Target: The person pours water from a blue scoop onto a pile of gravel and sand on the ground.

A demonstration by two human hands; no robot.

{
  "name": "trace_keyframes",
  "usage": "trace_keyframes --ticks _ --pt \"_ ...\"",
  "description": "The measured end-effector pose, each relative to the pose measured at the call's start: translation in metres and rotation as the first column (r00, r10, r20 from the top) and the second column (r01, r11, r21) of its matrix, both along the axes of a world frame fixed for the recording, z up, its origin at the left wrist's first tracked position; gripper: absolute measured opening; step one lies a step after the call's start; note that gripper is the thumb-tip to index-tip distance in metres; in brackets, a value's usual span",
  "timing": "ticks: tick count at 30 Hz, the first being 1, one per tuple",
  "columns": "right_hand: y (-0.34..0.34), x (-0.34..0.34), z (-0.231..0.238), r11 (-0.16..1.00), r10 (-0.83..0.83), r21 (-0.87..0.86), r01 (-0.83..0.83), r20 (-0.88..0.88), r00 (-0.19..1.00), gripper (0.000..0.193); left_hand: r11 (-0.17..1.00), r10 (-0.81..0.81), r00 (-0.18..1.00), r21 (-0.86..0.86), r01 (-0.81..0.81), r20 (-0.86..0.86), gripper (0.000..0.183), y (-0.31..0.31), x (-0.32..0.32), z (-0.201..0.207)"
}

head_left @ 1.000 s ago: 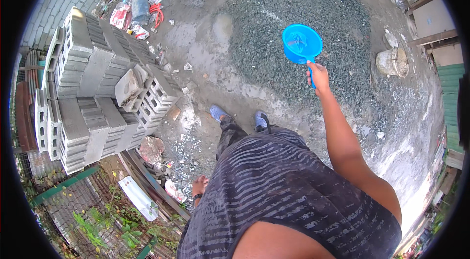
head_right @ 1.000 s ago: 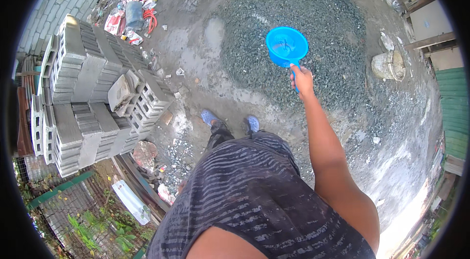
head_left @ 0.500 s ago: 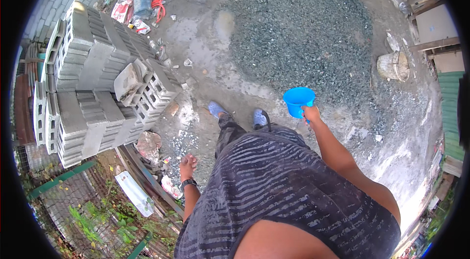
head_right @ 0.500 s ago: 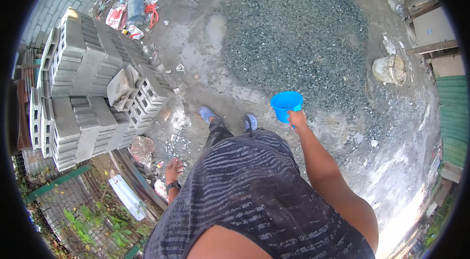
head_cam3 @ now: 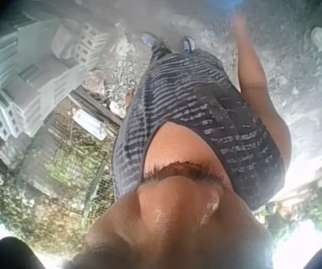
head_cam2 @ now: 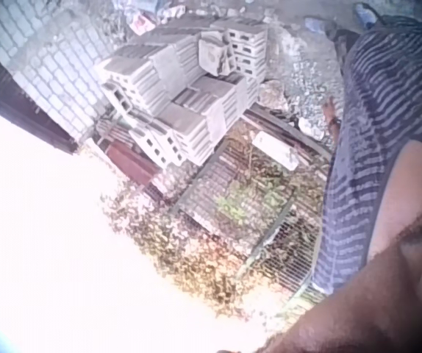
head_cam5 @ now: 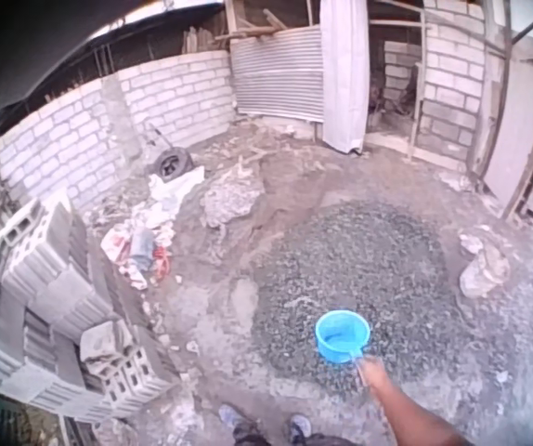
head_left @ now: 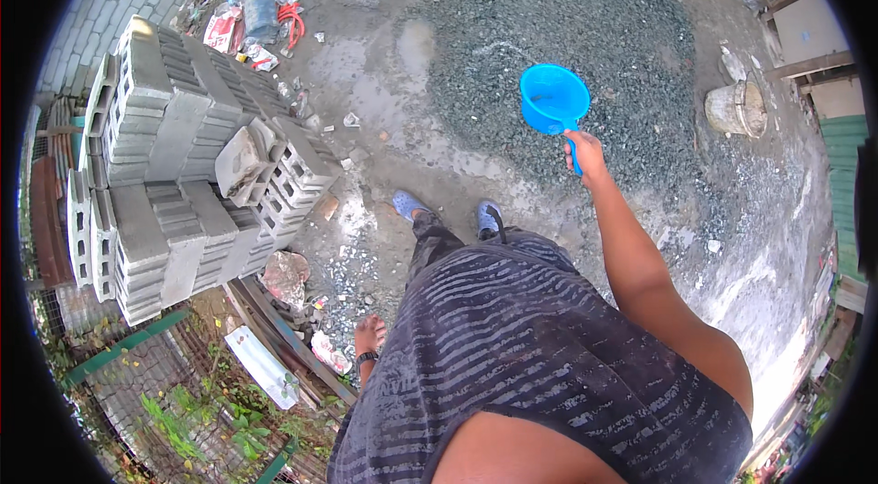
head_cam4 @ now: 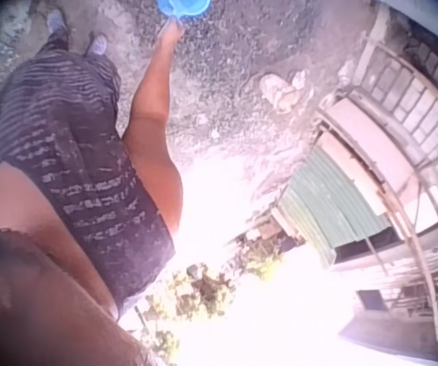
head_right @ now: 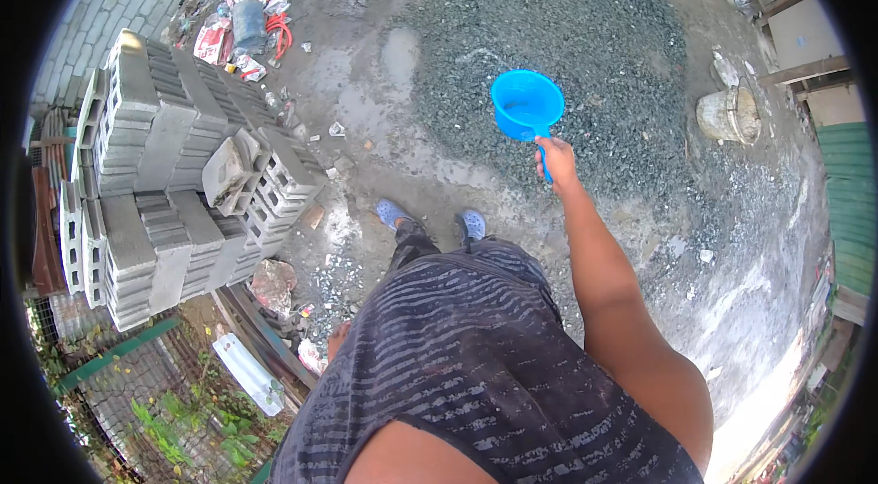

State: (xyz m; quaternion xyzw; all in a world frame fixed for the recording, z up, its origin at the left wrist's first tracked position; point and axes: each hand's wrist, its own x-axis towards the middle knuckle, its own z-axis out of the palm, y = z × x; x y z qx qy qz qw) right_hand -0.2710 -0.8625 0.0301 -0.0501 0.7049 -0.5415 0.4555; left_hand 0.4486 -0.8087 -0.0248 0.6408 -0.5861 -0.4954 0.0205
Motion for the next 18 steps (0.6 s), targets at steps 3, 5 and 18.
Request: trace_keyframes --ticks 3,5,18 --pt "0.030 0.010 -0.011 0.994 0.004 0.109 -0.001 -0.027 1.000 0.024 0.998 0.048 0.994 0.039 -0.053 0.101 0.037 -0.023 -0.026 0.004" --pt "0.061 0.023 -0.024 0.985 0.036 0.172 -0.026 -0.055 0.998 0.024 0.949 0.271 0.962 0.158 -0.274 0.041 0.037 -0.037 -0.039 0.010" --pt "0.099 0.059 -0.067 0.878 0.027 0.476 -0.055 0.064 0.998 0.020 0.839 0.499 0.866 0.239 -0.489 0.019 0.036 -0.060 -0.050 0.037"
